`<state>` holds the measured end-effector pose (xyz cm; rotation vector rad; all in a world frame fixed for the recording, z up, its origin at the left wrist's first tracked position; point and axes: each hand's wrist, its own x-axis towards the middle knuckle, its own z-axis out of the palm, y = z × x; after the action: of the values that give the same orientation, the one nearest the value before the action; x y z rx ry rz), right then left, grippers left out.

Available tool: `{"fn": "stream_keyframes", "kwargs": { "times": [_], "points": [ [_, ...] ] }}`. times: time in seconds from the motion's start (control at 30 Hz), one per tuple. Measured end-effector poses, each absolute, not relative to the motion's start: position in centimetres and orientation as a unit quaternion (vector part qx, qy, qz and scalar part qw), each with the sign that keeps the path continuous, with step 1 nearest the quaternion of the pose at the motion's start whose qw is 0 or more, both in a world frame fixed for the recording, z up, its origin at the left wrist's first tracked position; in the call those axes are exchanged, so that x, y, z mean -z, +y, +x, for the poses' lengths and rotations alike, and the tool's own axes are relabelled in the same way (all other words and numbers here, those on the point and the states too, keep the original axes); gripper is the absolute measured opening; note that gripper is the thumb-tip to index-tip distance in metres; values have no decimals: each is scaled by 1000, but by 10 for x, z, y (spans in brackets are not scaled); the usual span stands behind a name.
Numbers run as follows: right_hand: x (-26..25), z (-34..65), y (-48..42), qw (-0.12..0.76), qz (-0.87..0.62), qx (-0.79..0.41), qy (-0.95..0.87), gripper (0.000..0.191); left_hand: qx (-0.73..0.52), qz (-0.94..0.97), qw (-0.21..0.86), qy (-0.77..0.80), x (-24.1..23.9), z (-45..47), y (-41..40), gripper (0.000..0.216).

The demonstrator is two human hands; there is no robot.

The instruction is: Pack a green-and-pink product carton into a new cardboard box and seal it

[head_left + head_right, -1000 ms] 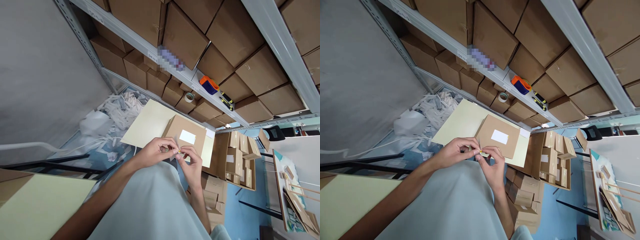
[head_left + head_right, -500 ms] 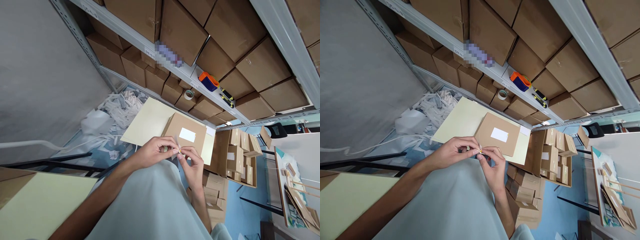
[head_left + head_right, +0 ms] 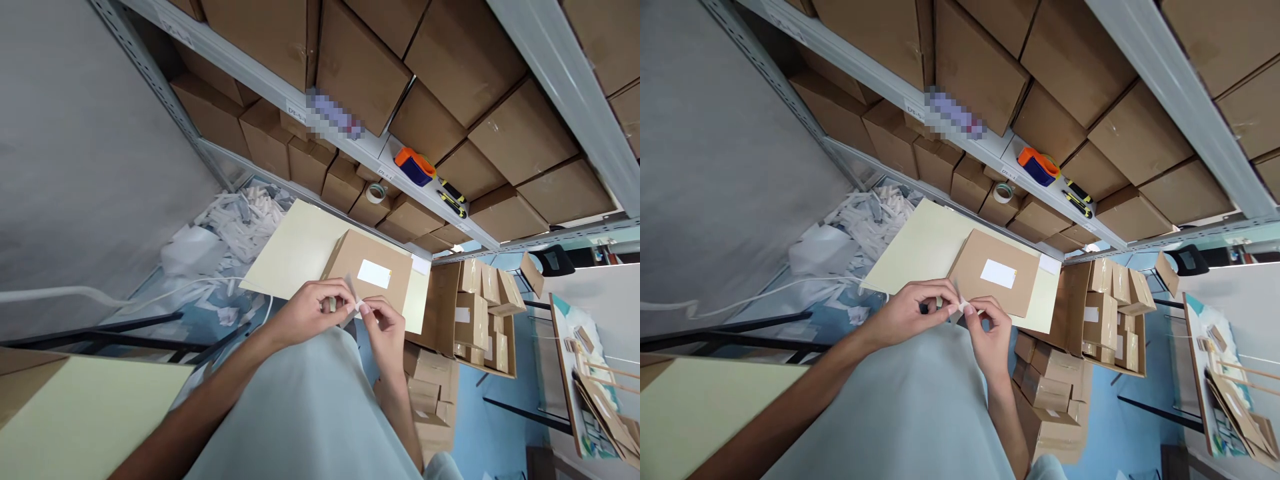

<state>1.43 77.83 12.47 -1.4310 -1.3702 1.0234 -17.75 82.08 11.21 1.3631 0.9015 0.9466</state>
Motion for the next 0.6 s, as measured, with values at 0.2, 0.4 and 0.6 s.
{"fn": "stream_keyframes", "kwargs": {
  "times": [0.2, 0.4, 0.6],
  "points": [
    [-99, 37, 789, 478, -618, -400, -479, 36, -471, 389, 667, 426, -80, -180, 828, 29],
    [-86, 46, 790, 499, -642, -403, -420, 38, -592, 60, 657, 464, -66, -197, 853, 25],
    [-76, 54, 795, 532, -638, -398, -389, 49, -678, -94, 540, 490, -63, -252, 905, 14]
  ]
}}
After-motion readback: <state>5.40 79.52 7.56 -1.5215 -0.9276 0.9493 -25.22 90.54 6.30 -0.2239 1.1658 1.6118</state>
